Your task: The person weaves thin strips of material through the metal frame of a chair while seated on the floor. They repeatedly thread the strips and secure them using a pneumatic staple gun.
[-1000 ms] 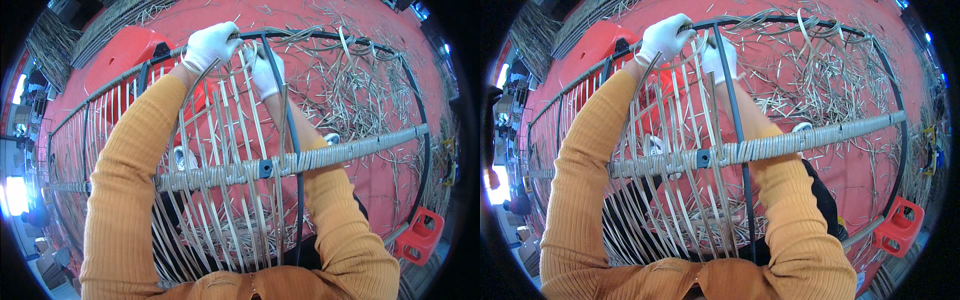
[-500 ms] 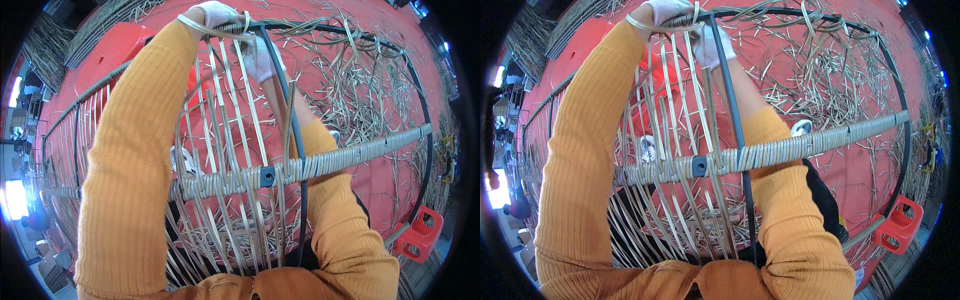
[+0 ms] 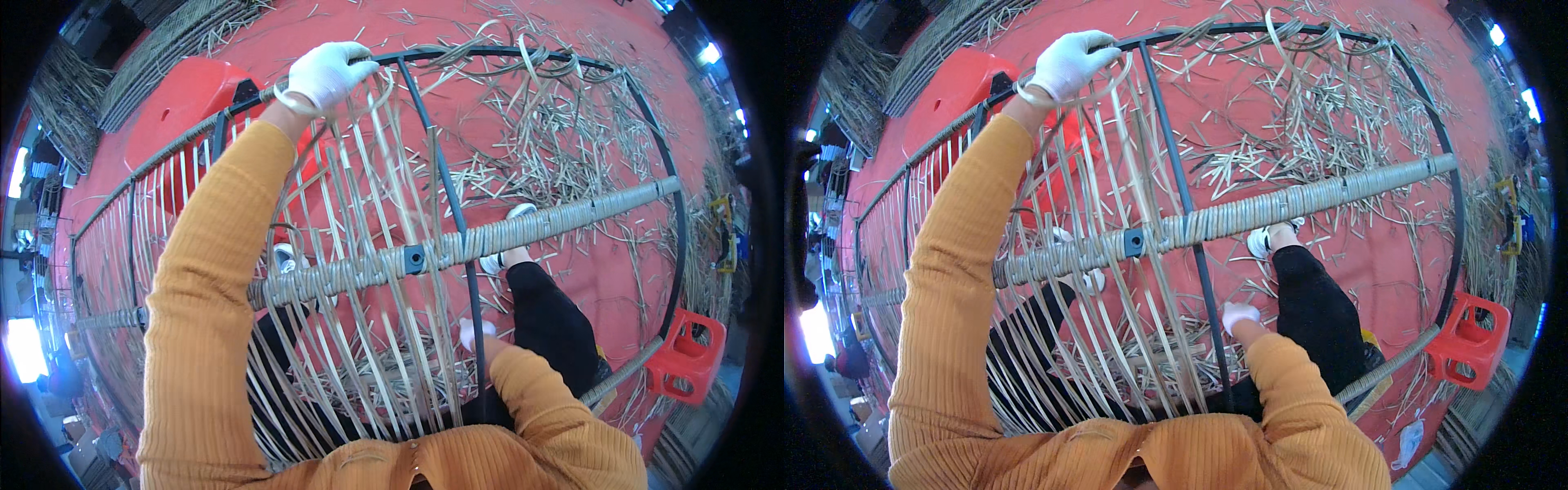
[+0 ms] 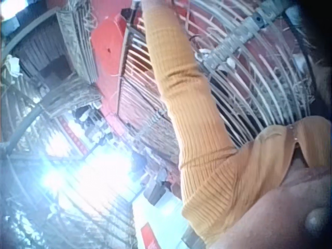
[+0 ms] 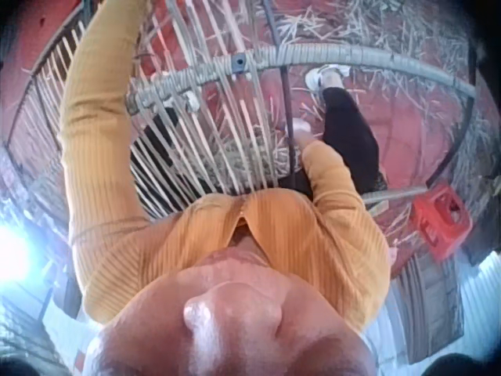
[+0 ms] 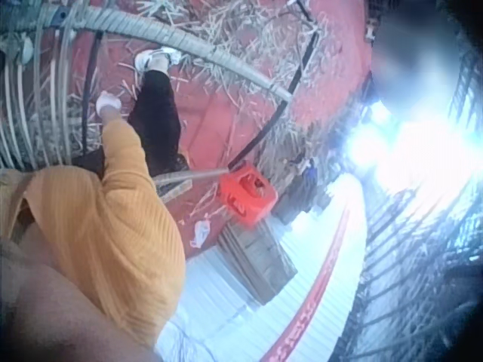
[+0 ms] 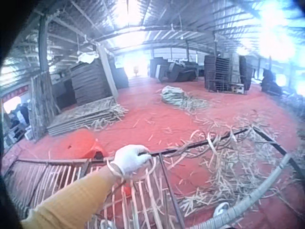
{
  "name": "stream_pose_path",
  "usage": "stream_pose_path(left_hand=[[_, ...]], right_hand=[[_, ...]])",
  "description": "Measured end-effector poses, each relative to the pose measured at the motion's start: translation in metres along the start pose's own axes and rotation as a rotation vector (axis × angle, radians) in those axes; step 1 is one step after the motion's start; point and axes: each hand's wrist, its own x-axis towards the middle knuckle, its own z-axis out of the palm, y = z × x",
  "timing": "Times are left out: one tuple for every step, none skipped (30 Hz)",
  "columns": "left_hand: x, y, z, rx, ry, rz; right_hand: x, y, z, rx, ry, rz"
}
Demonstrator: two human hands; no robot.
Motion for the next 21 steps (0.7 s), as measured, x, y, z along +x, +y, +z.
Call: stream_pose_path(left_hand=[[-0.001, 0.003, 0.005, 0.084, 0.047, -0.013], [-0.001, 0.007, 0.009, 0.158, 0.106, 0.005], [-0.005, 0.009, 0.011, 0.240, 0.143, -0.006], [-0.004, 0.011, 0.013, 0.221, 0.159, -0.042], [-0.006, 0.012, 0.012, 0.217, 0.158, -0.017], [-0.006, 0.011, 0.010, 0.225, 0.136, -0.015], [-0.006, 0.010, 0.008, 0.224, 0.133, 0.009], [-0.005, 0.008, 0.004, 0.222, 0.094, -0.008], [-0.004, 0.006, 0.001, 0.205, 0.073, -0.004], [-0.003, 0.004, -0.002, 0.155, 0.025, 0.045], [-0.002, 0.003, -0.004, 0.145, 0.035, 0.047], [-0.004, 0.002, -0.003, 0.101, 0.012, 0.087], [-0.006, 0.002, -0.003, 0.071, 0.013, 0.062], [-0.008, 0.003, 0.001, -0.026, 0.074, 0.066], [-0.010, 0.003, 0.004, -0.024, 0.134, 0.160], [-0.009, 0.003, 0.007, -0.008, 0.221, 0.177], [-0.008, 0.002, 0.011, 0.017, 0.250, 0.178], [0.000, -0.002, 0.011, -0.143, 0.229, 0.116], [0.009, -0.006, 0.012, -0.460, 0.192, 0.019], [0.022, -0.013, 0.010, -0.477, 0.134, -0.045], [0.036, -0.023, 0.006, -0.484, 0.055, -0.156]], right_hand=[[0.004, -0.003, -0.014, -0.012, -0.047, -0.012], [0.016, -0.015, -0.050, -0.055, -0.011, -0.077], [0.028, -0.035, -0.101, 0.050, 0.095, 0.011], [0.034, -0.056, -0.155, 0.180, 0.602, -0.369], [0.049, -0.098, -0.219, 0.405, 0.933, -0.430], [0.042, -0.102, -0.272, 0.740, 0.874, -0.536], [0.049, -0.140, -0.332, 0.852, 1.011, -0.643], [0.039, -0.160, -0.369, 0.824, 1.115, -0.742], [0.030, -0.178, -0.395, 0.826, 1.203, -0.850], [0.018, -0.189, -0.408, 0.951, 1.166, -0.964], [0.008, -0.196, -0.414, 1.270, 0.966, -0.987], [-0.003, -0.201, -0.410, 1.576, 0.789, -1.047], [-0.012, -0.202, -0.404, 1.873, 0.572, -1.028], [-0.016, -0.204, -0.396, 1.868, 0.622, -0.965], [-0.020, -0.203, -0.390, 1.890, 0.595, -1.036], [-0.019, -0.203, -0.384, 1.926, 0.561, -1.061], [-0.016, -0.205, -0.383, 1.955, 0.568, -1.181], [-0.011, -0.204, -0.383, 1.961, 0.537, -1.219], [-0.003, -0.207, -0.388, 2.077, 0.505, -1.274], [0.005, -0.207, -0.394, 2.288, 0.385, -1.216], [0.014, -0.209, -0.399, 2.410, 0.264, -1.277]])
